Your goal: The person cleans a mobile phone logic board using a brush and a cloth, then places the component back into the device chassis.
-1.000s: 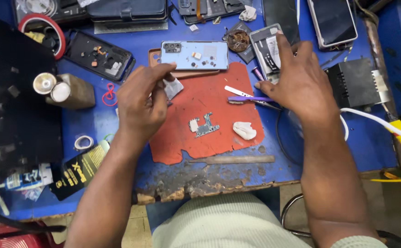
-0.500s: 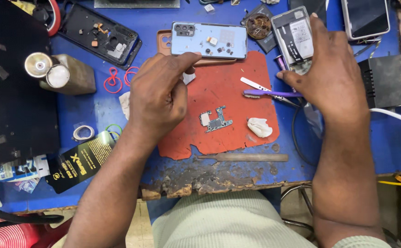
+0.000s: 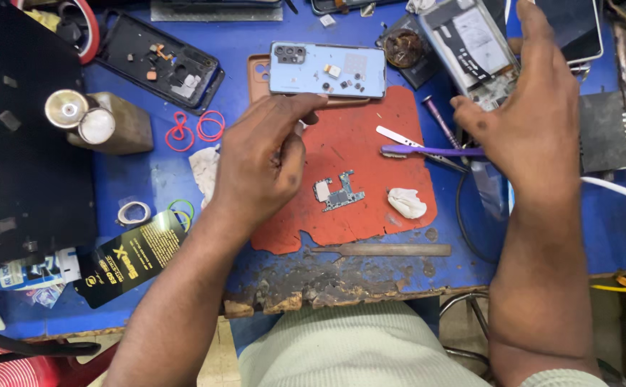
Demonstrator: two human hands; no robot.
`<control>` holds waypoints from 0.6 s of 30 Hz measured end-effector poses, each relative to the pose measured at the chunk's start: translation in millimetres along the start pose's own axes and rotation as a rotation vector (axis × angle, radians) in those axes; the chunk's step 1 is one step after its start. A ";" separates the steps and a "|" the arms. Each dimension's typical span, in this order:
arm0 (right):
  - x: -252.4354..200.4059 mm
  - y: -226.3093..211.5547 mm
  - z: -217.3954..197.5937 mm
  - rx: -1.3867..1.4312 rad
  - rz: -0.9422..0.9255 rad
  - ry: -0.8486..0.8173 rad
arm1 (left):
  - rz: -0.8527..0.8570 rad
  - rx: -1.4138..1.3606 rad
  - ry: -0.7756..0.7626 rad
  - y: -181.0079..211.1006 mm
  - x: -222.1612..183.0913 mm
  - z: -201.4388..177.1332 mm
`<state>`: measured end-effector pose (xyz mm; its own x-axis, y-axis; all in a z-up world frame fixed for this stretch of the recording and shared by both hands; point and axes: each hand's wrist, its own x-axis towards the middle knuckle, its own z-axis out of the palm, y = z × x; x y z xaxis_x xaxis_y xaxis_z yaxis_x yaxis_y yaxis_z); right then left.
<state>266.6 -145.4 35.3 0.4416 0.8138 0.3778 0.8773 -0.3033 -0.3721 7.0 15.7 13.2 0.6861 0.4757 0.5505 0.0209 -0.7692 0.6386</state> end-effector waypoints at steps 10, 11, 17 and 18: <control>-8.8 -41.6 12.3 0.309 -0.526 -0.140 | -0.426 -0.738 -0.072 -14.1 -3.6 7.6; -8.7 -45.1 13.7 0.316 -0.527 -0.147 | -0.518 -0.925 -0.131 -15.1 -4.3 8.2; -9.9 -48.1 12.7 0.219 -0.509 0.031 | -0.688 -0.963 -0.007 -28.1 -0.5 8.1; -15.2 -46.4 11.9 0.273 -0.410 0.089 | -0.651 -1.036 0.130 -30.7 -1.3 6.0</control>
